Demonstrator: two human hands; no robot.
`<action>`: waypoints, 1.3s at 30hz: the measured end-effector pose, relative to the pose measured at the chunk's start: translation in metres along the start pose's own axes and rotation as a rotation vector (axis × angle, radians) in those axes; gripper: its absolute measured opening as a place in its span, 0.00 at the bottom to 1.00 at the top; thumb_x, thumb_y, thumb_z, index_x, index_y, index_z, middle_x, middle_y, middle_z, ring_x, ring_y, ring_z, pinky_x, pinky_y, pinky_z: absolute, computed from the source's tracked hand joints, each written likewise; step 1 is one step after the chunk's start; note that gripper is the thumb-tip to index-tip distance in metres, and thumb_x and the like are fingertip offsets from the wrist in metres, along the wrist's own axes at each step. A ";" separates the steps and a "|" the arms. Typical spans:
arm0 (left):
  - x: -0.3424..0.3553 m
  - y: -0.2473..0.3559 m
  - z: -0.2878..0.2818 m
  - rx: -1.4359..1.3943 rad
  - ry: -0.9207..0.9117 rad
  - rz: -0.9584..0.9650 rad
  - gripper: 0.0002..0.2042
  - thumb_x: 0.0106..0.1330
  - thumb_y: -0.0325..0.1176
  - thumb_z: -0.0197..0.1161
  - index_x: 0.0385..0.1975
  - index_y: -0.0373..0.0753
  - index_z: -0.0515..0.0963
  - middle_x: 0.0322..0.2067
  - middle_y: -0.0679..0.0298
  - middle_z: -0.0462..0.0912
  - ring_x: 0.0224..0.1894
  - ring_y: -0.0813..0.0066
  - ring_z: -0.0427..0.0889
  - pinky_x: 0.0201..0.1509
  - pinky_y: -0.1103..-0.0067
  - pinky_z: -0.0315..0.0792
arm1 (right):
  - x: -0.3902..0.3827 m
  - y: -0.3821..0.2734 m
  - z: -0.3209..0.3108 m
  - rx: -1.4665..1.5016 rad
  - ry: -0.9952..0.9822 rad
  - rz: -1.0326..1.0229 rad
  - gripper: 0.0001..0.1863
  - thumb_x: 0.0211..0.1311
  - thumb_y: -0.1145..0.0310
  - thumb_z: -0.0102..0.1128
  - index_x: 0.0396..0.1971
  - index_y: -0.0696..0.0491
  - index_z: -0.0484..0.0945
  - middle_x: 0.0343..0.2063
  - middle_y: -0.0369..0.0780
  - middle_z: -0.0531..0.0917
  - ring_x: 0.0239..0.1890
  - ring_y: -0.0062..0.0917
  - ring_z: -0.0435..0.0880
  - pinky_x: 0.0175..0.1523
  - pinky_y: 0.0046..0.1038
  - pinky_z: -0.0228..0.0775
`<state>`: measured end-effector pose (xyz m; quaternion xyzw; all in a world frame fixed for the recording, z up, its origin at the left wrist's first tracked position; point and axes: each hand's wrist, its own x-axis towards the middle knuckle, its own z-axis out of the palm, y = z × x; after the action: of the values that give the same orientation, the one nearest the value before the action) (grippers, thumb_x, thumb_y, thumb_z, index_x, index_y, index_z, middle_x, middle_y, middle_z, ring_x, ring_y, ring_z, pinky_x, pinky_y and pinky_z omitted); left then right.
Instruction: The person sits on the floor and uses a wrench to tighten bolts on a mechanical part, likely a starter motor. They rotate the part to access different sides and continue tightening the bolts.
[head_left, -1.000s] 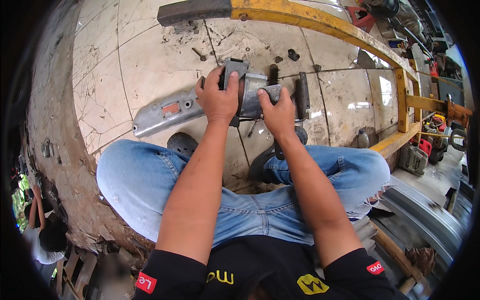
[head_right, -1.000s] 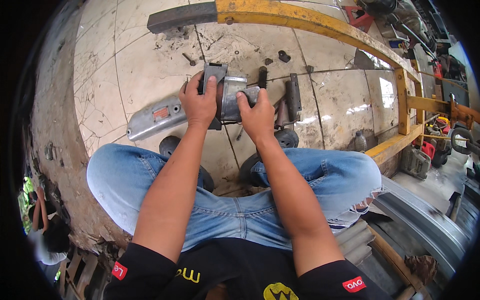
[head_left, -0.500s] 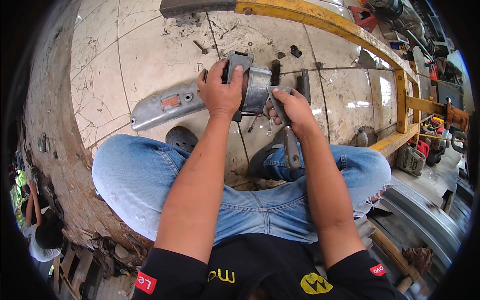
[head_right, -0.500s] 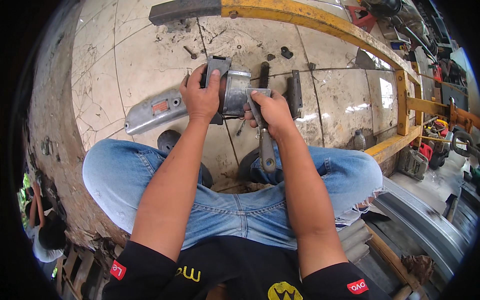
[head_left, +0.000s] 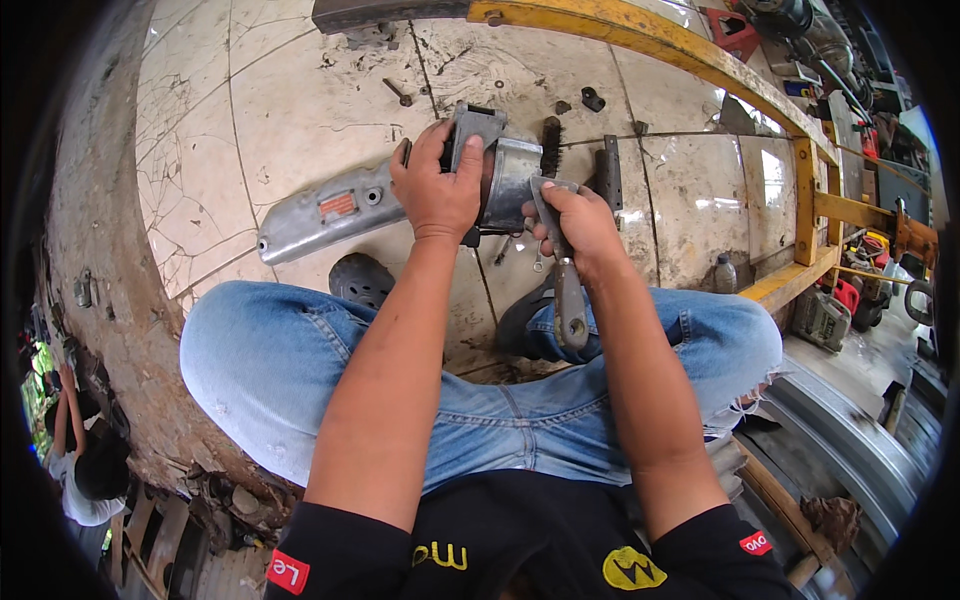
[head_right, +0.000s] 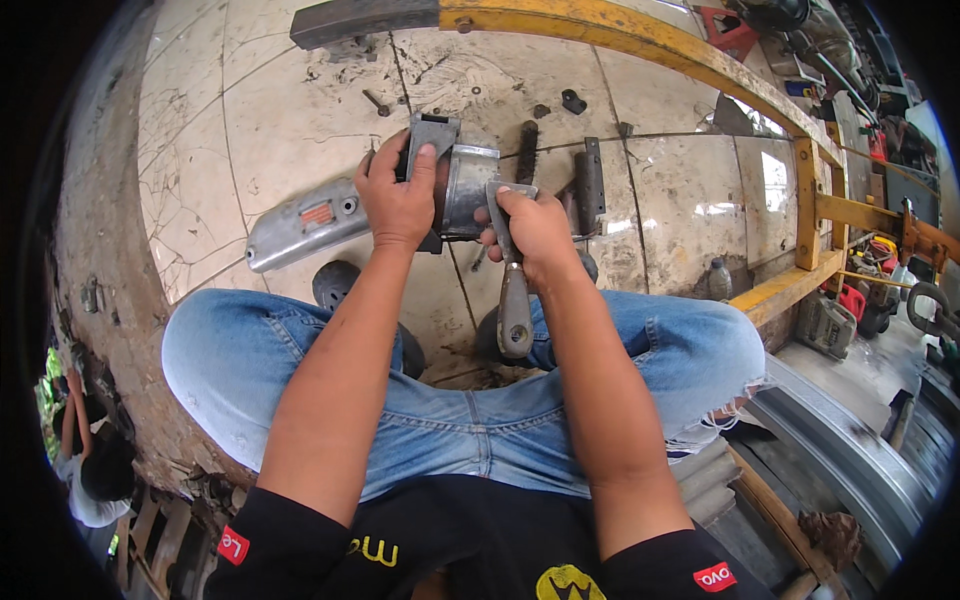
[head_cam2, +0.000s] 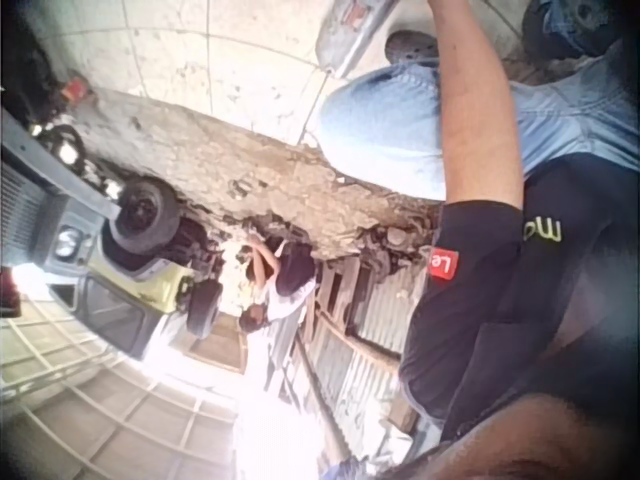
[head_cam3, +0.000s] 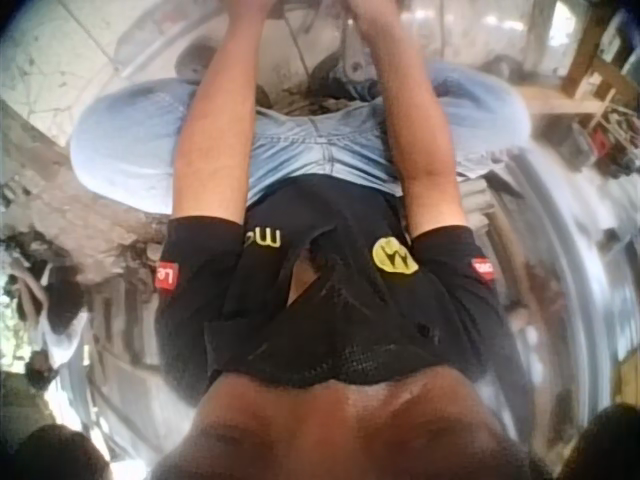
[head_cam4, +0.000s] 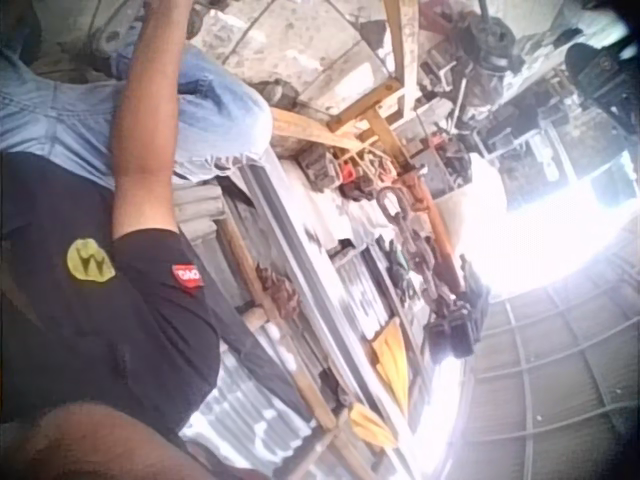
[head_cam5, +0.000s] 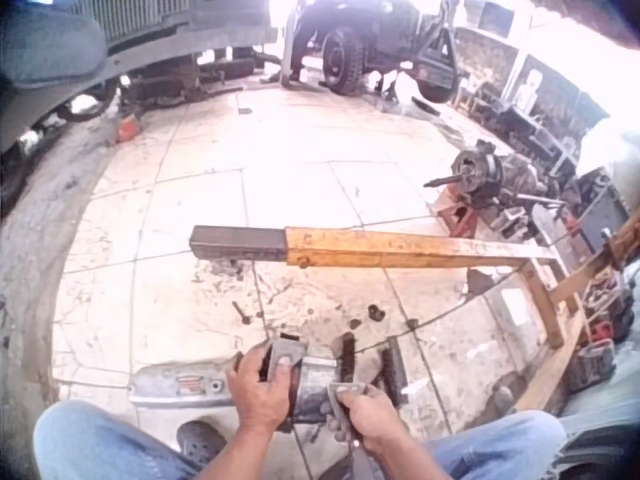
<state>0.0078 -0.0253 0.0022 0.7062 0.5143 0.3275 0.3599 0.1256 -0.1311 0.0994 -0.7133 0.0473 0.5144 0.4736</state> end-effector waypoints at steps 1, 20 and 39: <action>0.001 0.002 0.001 0.010 -0.005 -0.018 0.23 0.63 0.55 0.63 0.52 0.48 0.80 0.56 0.69 0.80 0.65 0.49 0.63 0.68 0.54 0.54 | 0.005 0.000 -0.002 -0.019 -0.011 0.014 0.14 0.69 0.66 0.52 0.42 0.63 0.75 0.29 0.45 0.84 0.20 0.24 0.79 0.19 0.26 0.71; 0.000 0.004 0.004 0.056 -0.018 -0.057 0.24 0.62 0.57 0.63 0.52 0.50 0.80 0.56 0.70 0.80 0.66 0.47 0.61 0.67 0.48 0.52 | 0.016 -0.004 -0.003 0.001 0.021 0.068 0.14 0.69 0.66 0.52 0.40 0.63 0.78 0.28 0.43 0.84 0.21 0.23 0.79 0.21 0.26 0.72; 0.001 0.004 0.002 0.065 -0.031 -0.061 0.24 0.63 0.56 0.63 0.53 0.49 0.79 0.57 0.70 0.79 0.66 0.48 0.61 0.67 0.46 0.51 | 0.013 -0.016 0.001 -0.084 0.021 0.097 0.15 0.68 0.66 0.52 0.38 0.64 0.78 0.27 0.44 0.83 0.19 0.24 0.79 0.22 0.26 0.72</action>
<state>0.0117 -0.0260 0.0048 0.7065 0.5402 0.2885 0.3545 0.1393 -0.1160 0.0994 -0.7349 0.0650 0.5307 0.4171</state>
